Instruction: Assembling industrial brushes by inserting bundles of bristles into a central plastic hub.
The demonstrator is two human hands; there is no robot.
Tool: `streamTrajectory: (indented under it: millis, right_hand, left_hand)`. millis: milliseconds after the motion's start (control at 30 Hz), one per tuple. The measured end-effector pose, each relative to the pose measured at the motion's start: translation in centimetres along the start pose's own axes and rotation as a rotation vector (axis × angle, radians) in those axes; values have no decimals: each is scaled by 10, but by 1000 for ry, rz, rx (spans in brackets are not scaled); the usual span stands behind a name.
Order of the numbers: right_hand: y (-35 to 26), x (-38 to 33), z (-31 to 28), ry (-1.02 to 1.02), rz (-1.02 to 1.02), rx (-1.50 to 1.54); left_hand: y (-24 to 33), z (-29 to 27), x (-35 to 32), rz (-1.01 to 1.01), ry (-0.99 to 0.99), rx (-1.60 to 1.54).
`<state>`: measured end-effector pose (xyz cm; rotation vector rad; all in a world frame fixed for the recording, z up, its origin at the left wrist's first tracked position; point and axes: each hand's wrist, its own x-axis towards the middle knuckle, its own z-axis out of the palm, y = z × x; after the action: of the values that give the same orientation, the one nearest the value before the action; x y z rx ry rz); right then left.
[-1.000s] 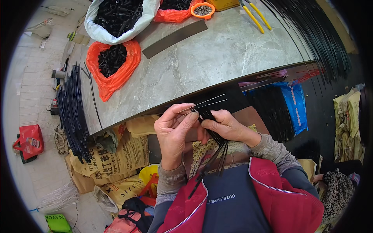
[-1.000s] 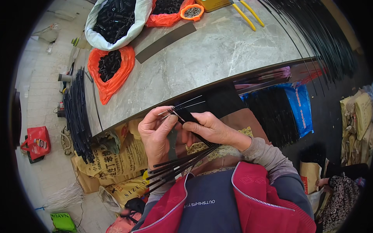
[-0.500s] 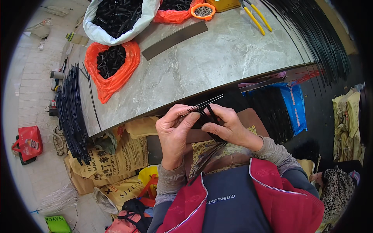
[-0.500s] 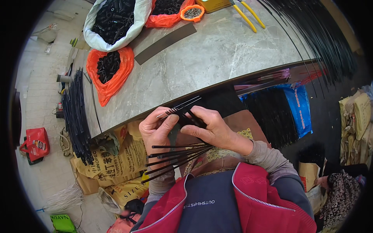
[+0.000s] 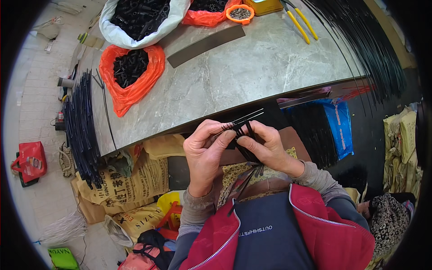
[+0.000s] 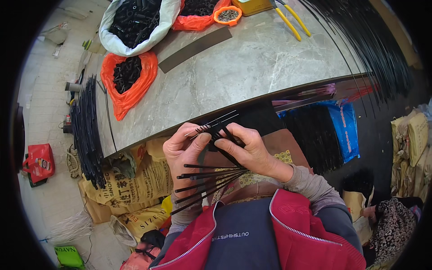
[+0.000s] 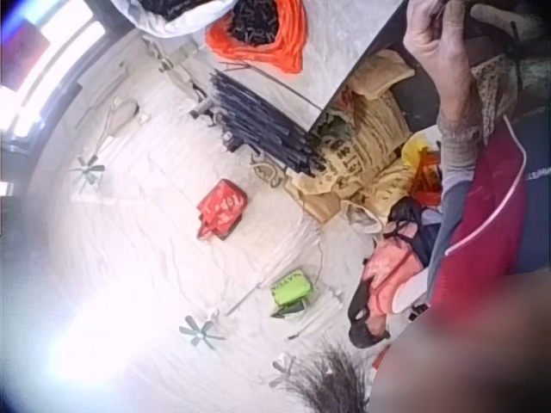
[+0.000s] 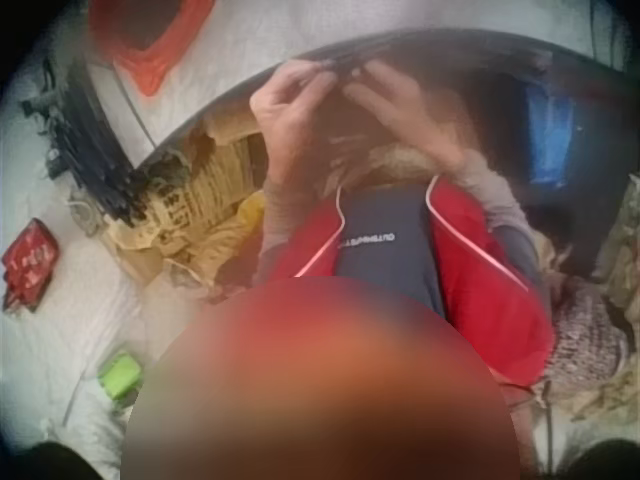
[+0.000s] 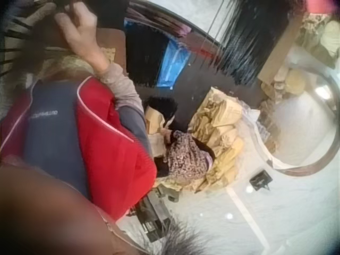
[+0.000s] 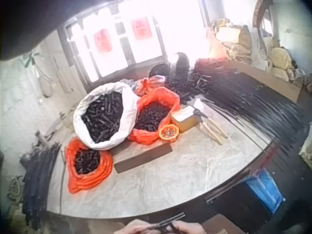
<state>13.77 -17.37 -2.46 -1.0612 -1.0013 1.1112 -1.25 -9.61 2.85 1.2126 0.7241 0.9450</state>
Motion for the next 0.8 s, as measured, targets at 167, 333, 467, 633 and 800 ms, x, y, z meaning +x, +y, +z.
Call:
streamTrajectory:
  millis: [167, 333, 467, 633, 800]
  right_hand:
    - [8, -4, 2, 4, 14, 33]
    - [10, -4, -3, -41, 5, -90]
    - [11, -2, 7, 62, -5, 9]
    - [6, -3, 8, 54, -1, 53]
    - [6, -2, 9, 56, 19, 118]
  left_hand:
    - [0, 0, -1, 35, -25, 16]
    - [2, -1, -3, 44, -44, 32]
    - [4, 1, -4, 25, -49, 11]
    - [7, 2, -4, 21, -54, 95]
    - [5, 2, -5, 22, -30, 94]
